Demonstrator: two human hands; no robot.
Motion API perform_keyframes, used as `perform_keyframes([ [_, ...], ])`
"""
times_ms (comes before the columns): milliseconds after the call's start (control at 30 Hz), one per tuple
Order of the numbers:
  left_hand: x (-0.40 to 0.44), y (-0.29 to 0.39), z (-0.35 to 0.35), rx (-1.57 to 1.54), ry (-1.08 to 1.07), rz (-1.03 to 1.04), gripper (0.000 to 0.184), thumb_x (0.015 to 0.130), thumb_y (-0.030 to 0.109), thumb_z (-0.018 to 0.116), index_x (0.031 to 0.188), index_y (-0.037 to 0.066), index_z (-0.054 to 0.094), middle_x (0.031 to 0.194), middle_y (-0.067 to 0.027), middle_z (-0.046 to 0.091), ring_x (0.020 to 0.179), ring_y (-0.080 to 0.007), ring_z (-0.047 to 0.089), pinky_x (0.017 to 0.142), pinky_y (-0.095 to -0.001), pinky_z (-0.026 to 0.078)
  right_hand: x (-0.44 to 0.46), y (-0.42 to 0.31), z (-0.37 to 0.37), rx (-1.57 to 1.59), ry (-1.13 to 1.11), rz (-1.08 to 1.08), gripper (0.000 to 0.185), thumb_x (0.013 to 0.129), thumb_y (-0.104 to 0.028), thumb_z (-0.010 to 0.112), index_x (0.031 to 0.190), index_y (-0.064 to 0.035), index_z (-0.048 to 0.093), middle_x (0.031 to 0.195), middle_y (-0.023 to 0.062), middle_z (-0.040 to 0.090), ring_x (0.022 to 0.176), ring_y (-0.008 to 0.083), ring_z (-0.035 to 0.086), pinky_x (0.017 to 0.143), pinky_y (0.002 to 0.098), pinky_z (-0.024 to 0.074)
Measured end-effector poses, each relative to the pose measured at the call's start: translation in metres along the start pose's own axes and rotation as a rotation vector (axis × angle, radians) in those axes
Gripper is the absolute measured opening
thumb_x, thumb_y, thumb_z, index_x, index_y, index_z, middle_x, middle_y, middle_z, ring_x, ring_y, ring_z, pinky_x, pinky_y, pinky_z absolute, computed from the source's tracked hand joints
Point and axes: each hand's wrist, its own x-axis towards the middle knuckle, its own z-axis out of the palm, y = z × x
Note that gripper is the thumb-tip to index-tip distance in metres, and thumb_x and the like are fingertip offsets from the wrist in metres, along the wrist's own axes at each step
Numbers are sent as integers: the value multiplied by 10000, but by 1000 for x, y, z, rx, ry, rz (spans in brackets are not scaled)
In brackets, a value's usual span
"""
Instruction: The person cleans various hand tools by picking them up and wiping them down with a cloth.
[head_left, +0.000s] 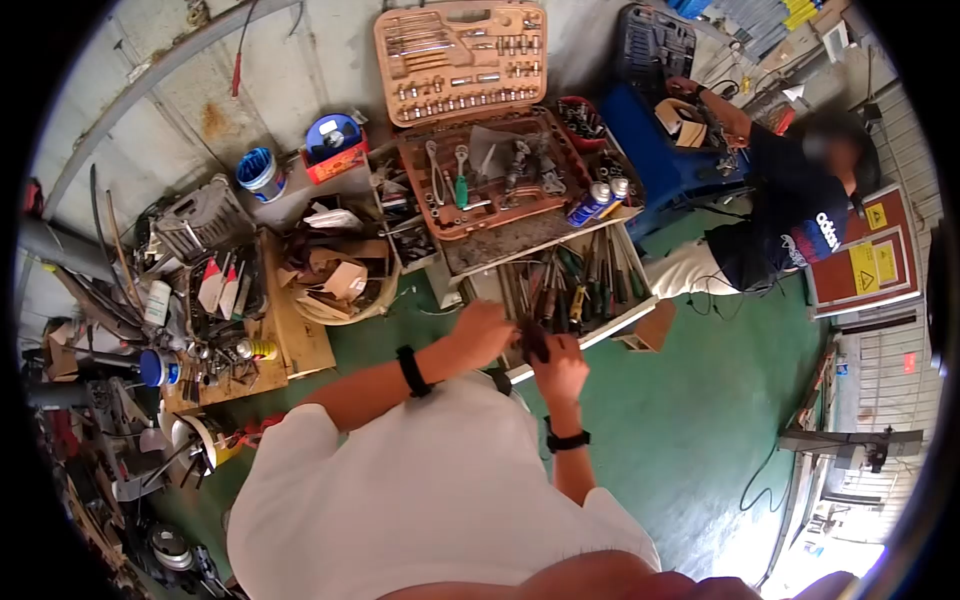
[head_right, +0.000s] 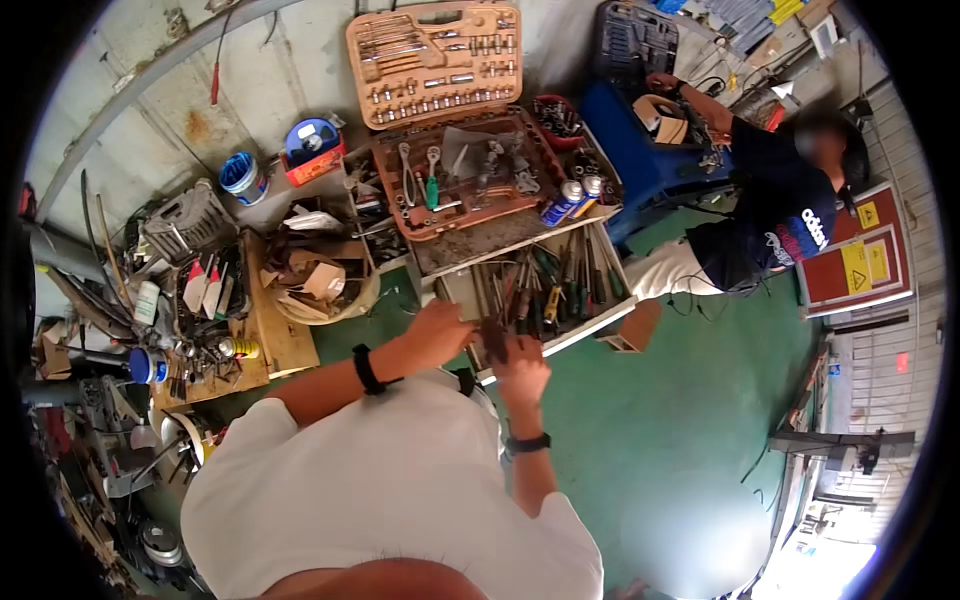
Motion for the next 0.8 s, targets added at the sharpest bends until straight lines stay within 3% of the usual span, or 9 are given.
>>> perform_keyframes([
  [33,1,10,-13,52,9,0,136,862,251,686,853,121,724,930,-88,581,963,-259,580,893,-369,426,1,1,-18,-14,-44,73,265,642,-182,770,883,-122,676,860,46,624,820,288,643,647,426,562],
  [133,4,18,-32,137,280,182,201,824,240,732,978,114,710,1034,-105,562,1046,-260,554,950,-395,393,-4,16,-19,13,-37,151,243,665,-174,761,870,-92,659,879,65,635,812,319,638,654,447,550],
  [200,1,17,-58,70,564,213,412,810,252,766,1172,105,633,1104,-105,548,1108,-264,534,991,-423,361,-1,24,-20,90,-19,218,226,703,-151,769,858,-45,644,818,107,647,759,346,643,638,417,534],
  [333,-3,-12,-69,-334,659,11,667,831,315,785,1363,80,459,1195,-120,567,1134,-286,547,935,-406,433,9,9,-22,436,-12,456,217,726,-125,782,848,-21,635,798,150,663,732,357,656,659,381,527],
  [433,-5,-9,-66,-696,493,0,638,855,293,770,1357,68,447,1168,-122,617,1083,-257,597,873,-375,481,22,-17,-30,660,15,460,210,749,-111,785,847,-5,632,824,173,678,732,357,667,670,353,520],
  [467,-6,-3,-67,-859,421,-33,528,884,247,741,1310,49,499,1104,-119,669,974,-223,655,814,-350,515,25,-24,-31,678,-32,378,214,744,-105,784,851,-3,630,816,173,669,728,358,661,661,359,516],
  [533,-7,-3,-58,-911,379,-25,448,895,232,727,1254,34,546,1069,-119,688,938,-219,673,786,-347,528,26,-24,-25,646,-100,178,231,723,-83,783,867,3,625,791,174,639,714,359,637,633,375,500],
  [667,-15,-16,-31,-914,255,-40,236,907,183,704,1068,15,668,967,-115,729,858,-230,713,730,-330,553,27,-28,-14,689,-184,178,238,702,-66,778,857,9,615,776,167,609,701,354,620,626,386,486],
  [800,-28,-18,-54,-844,171,42,196,889,160,710,1033,28,691,934,-106,735,856,-263,714,747,-329,555,23,-19,-12,736,-307,96,241,677,-61,779,833,14,611,770,156,596,698,345,608,628,376,482],
])
